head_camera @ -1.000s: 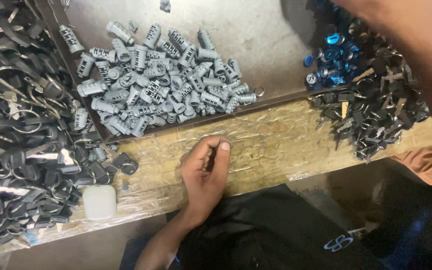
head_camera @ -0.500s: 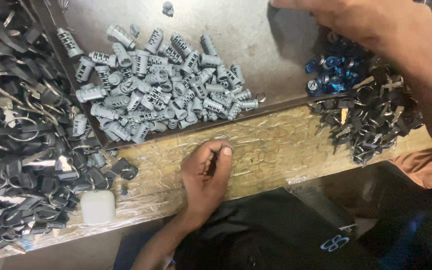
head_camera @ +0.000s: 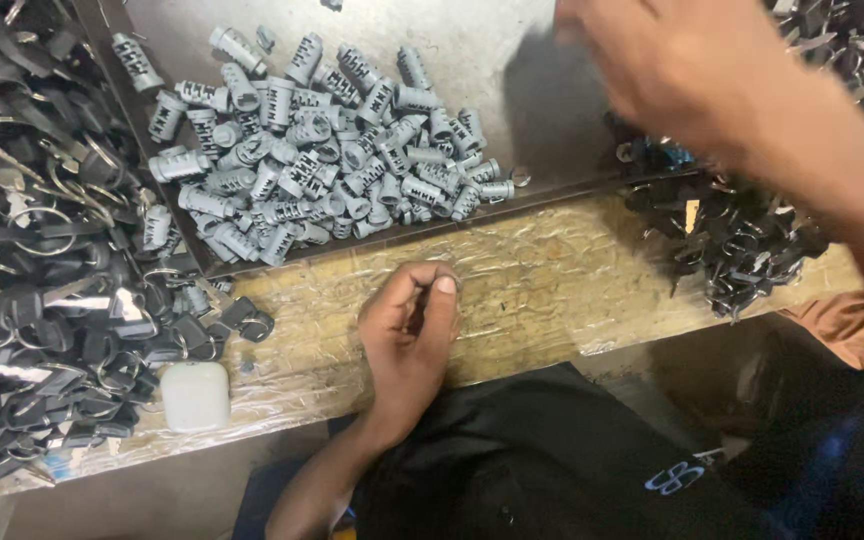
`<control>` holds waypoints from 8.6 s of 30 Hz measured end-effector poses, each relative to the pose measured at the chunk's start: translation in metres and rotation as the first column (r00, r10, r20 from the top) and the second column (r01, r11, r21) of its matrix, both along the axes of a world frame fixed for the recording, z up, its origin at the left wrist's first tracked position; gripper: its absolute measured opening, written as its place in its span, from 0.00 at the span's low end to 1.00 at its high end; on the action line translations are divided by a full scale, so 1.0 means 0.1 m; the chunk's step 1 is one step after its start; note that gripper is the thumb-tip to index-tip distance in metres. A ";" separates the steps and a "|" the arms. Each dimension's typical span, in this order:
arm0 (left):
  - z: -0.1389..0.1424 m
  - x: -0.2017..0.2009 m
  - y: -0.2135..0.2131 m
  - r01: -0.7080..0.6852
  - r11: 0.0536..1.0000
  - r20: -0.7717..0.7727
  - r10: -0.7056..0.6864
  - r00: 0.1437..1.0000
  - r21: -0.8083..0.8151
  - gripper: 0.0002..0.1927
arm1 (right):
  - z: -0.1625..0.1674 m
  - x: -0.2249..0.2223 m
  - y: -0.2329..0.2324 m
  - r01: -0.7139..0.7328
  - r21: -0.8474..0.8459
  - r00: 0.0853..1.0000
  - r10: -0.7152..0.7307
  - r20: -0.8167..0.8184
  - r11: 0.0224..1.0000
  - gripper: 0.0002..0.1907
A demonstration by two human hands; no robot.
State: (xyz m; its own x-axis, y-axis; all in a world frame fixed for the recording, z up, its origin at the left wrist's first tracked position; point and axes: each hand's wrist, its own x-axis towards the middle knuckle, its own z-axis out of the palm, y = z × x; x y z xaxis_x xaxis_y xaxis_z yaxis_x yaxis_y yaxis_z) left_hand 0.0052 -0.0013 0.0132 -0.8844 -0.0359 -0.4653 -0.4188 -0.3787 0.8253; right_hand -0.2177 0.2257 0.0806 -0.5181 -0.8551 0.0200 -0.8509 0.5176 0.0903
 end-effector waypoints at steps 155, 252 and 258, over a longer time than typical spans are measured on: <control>0.17 -0.15 -0.08 -0.019 0.936 -0.406 -0.133 0.904 -0.350 0.08 | -0.05 0.75 -0.36 0.528 -0.052 0.844 -0.517 0.142 0.848 0.09; 0.18 -0.22 0.06 0.094 0.615 -0.370 -0.582 0.724 -0.783 0.26 | 0.12 0.61 0.40 0.380 -0.247 0.924 -0.381 0.047 0.891 0.08; 0.19 -0.14 -0.01 0.145 0.581 -0.276 -0.574 0.771 -0.801 0.19 | -0.17 -0.11 0.15 0.391 -0.102 0.915 -0.398 -0.059 0.915 0.04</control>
